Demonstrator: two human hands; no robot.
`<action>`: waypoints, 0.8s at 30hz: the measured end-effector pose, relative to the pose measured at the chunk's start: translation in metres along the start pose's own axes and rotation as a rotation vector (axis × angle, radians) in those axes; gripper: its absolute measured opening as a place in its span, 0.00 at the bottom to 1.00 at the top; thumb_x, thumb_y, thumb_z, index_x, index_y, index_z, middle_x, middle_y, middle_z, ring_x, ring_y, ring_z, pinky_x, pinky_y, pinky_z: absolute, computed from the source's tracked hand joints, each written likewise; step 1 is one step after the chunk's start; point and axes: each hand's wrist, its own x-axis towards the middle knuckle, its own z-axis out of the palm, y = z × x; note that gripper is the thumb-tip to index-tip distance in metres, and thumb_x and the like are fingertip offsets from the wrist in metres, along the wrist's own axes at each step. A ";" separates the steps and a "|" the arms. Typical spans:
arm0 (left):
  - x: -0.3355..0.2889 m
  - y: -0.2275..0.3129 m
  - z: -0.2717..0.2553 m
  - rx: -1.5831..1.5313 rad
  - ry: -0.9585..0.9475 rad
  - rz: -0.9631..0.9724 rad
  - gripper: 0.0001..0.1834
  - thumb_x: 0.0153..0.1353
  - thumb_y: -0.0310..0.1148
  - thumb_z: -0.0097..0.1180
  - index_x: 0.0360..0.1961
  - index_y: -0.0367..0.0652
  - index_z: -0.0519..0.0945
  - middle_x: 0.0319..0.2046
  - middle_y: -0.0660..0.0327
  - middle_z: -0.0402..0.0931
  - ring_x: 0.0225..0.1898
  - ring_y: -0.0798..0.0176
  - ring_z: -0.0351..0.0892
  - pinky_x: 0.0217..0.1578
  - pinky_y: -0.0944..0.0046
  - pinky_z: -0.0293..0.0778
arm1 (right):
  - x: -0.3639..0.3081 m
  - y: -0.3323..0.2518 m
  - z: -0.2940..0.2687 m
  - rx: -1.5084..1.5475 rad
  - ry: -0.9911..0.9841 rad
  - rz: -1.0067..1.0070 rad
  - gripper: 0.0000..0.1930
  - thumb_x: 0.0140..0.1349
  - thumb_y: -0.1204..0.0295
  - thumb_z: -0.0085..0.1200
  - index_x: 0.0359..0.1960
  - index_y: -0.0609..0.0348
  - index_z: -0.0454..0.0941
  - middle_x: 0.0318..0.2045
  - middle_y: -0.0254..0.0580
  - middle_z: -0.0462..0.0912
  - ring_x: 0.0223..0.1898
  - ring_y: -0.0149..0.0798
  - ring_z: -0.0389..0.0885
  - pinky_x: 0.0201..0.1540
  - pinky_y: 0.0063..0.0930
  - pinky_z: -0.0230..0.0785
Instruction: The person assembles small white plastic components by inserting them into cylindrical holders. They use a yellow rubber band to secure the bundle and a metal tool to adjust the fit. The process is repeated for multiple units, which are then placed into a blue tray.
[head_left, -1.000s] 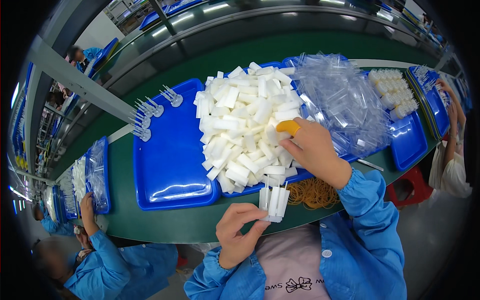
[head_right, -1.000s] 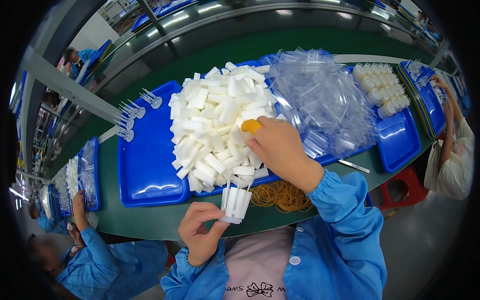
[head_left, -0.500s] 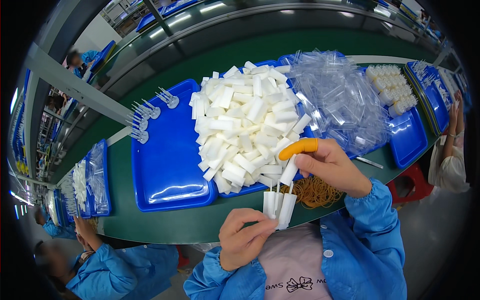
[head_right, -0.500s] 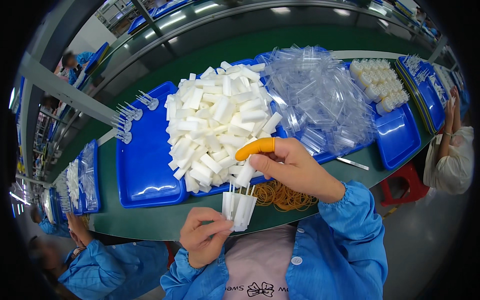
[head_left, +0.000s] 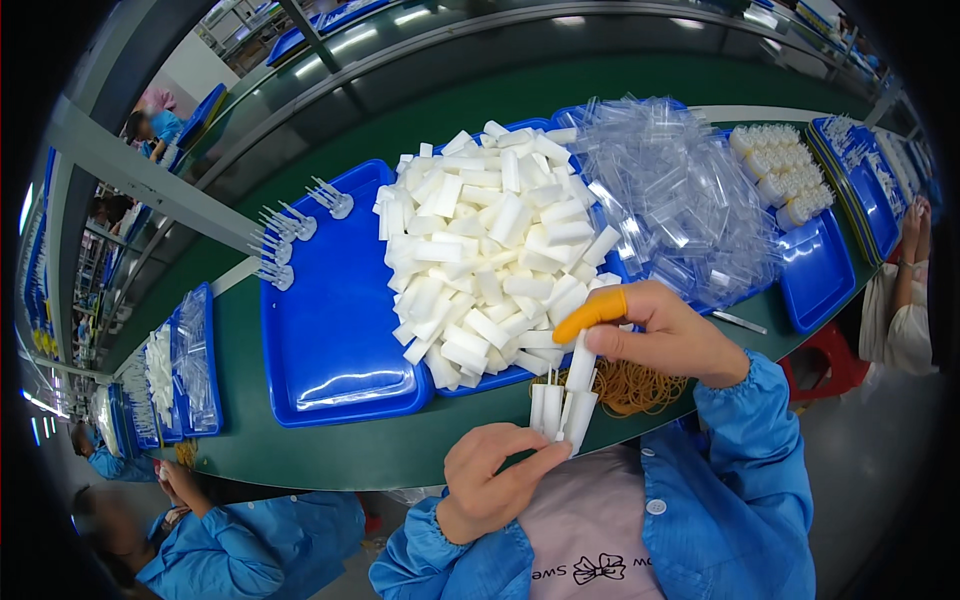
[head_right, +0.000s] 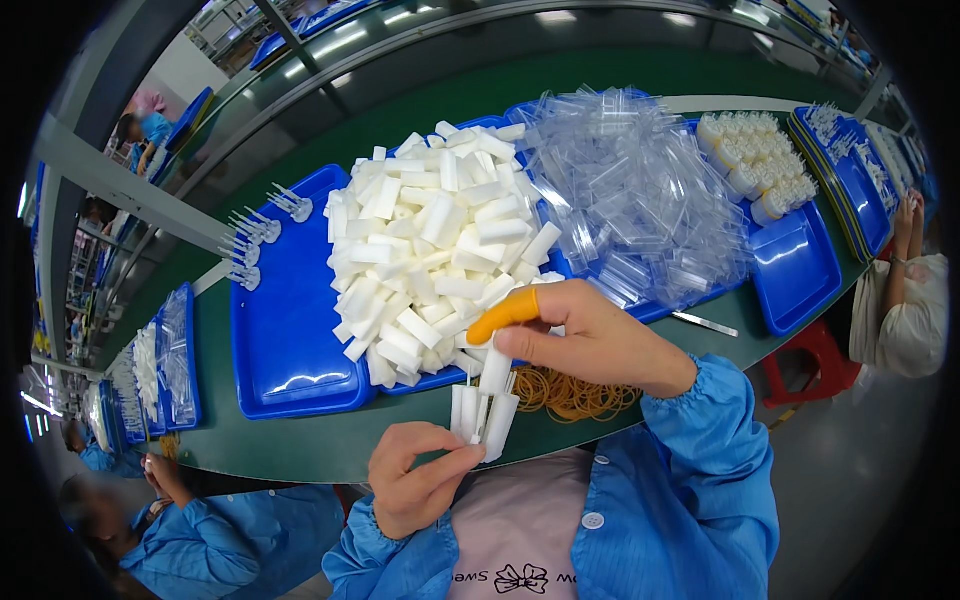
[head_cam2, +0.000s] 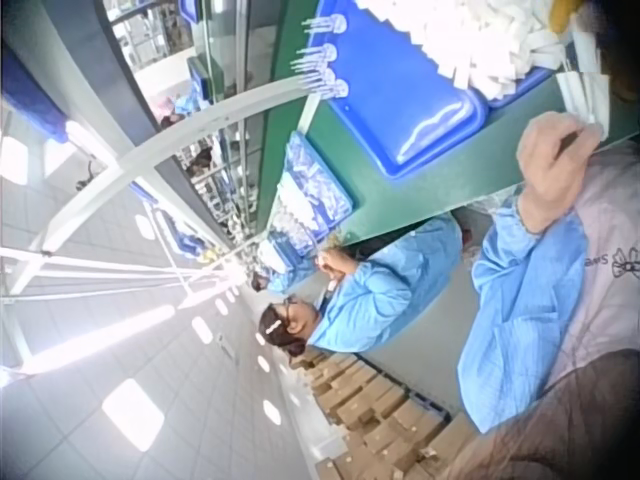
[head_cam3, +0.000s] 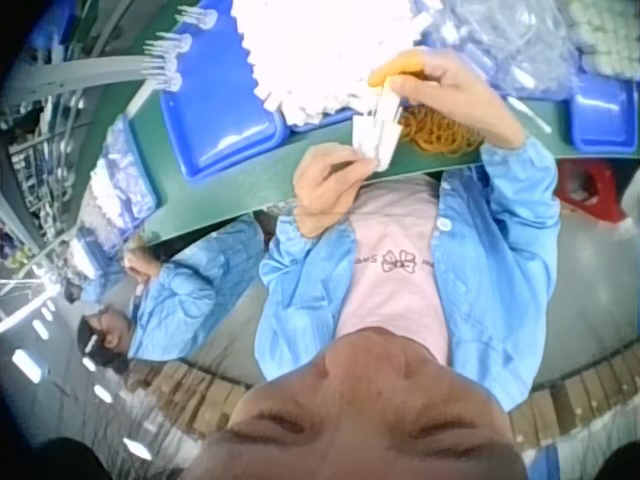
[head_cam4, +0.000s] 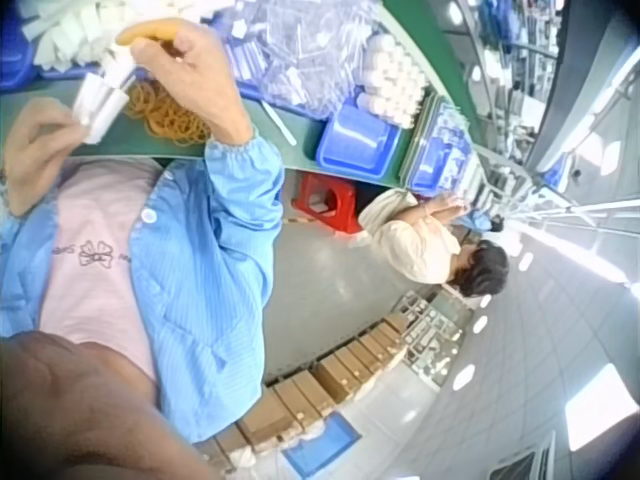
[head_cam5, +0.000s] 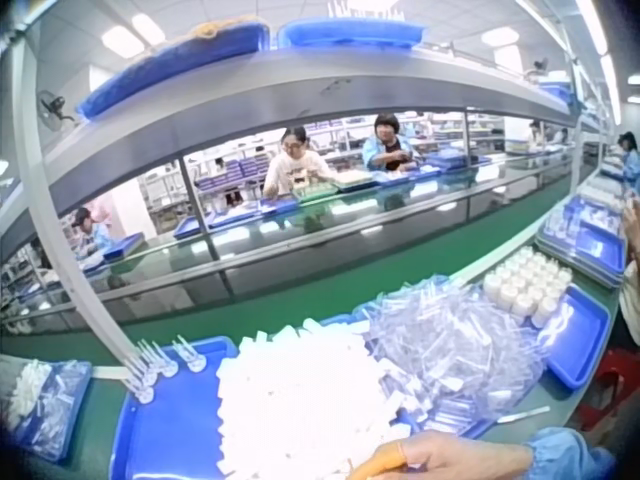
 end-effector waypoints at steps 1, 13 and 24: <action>0.000 0.000 0.000 0.015 -0.001 0.024 0.19 0.34 0.21 0.65 0.33 0.48 0.85 0.30 0.64 0.77 0.30 0.61 0.76 0.30 0.64 0.72 | 0.001 -0.001 -0.001 -0.033 -0.015 -0.035 0.11 0.62 0.71 0.52 0.43 0.65 0.78 0.34 0.34 0.80 0.36 0.25 0.75 0.41 0.20 0.67; -0.002 0.002 0.003 0.112 0.007 0.145 0.18 0.32 0.23 0.62 0.31 0.47 0.85 0.29 0.64 0.76 0.29 0.61 0.76 0.27 0.65 0.73 | -0.008 0.000 0.014 -0.064 -0.070 0.036 0.08 0.55 0.71 0.61 0.34 0.60 0.78 0.31 0.34 0.77 0.34 0.28 0.73 0.39 0.23 0.64; -0.010 0.007 0.013 -0.032 0.232 -0.017 0.26 0.36 0.26 0.74 0.39 0.41 0.77 0.35 0.55 0.77 0.33 0.57 0.79 0.30 0.63 0.78 | -0.044 -0.002 0.034 -0.195 0.090 -0.170 0.07 0.53 0.70 0.61 0.32 0.56 0.79 0.31 0.36 0.79 0.35 0.38 0.73 0.40 0.30 0.63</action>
